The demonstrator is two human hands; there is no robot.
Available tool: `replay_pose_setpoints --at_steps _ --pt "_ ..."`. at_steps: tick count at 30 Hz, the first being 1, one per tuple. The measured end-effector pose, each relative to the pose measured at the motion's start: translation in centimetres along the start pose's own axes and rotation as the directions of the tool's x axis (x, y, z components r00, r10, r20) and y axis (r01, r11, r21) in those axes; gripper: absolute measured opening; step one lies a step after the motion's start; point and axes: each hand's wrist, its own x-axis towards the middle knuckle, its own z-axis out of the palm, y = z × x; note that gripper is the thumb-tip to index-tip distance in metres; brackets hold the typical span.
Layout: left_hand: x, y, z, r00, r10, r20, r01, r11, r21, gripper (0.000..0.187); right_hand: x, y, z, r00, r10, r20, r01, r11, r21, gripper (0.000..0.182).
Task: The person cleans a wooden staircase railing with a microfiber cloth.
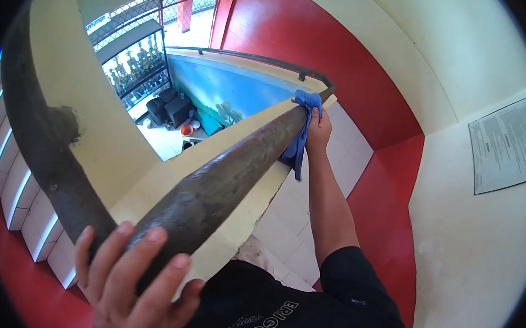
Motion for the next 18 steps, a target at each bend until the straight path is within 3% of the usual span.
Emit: replay_pose_setpoints --at_steps 2,5,8,9,11,13,18 --pt "-0.2 0.2 0.6 0.999 -0.028 -0.035 0.029 0.999 0.037 0.031 -0.6 1.1 0.4 0.978 0.162 -0.131 -0.13 0.966 0.223 0.035" --pt "-0.4 0.6 1.3 0.993 -0.076 -0.088 0.084 0.992 0.094 0.032 -0.7 3.2 1.4 0.786 0.543 -0.294 -0.255 0.719 0.646 0.035" --pt "-1.7 -0.3 1.6 0.99 -0.084 -0.114 0.1 0.985 0.139 0.037 1.0 8.8 1.6 0.534 0.83 0.158 -0.489 0.151 0.859 0.038" --pt "-1.7 -0.4 1.5 0.989 -0.084 -0.118 0.101 0.984 0.144 0.039 1.5 10.9 2.9 0.571 0.779 0.259 -0.444 0.028 0.896 0.038" --pt "0.4 0.6 2.2 0.967 -0.09 -0.239 0.12 0.986 0.117 0.037 2.2 10.1 4.3 0.61 0.744 0.272 -0.379 -0.027 0.925 0.04" --pt "1.6 1.6 2.6 0.953 -0.126 -0.277 0.163 0.98 0.116 0.035 1.8 4.2 3.2 0.676 0.677 0.291 -0.325 -0.08 0.942 0.042" --pt "2.4 2.8 2.8 0.946 -0.206 -0.249 0.262 0.94 0.219 0.039 3.4 9.1 2.8 0.642 0.622 0.449 -0.507 -0.095 0.857 0.052"
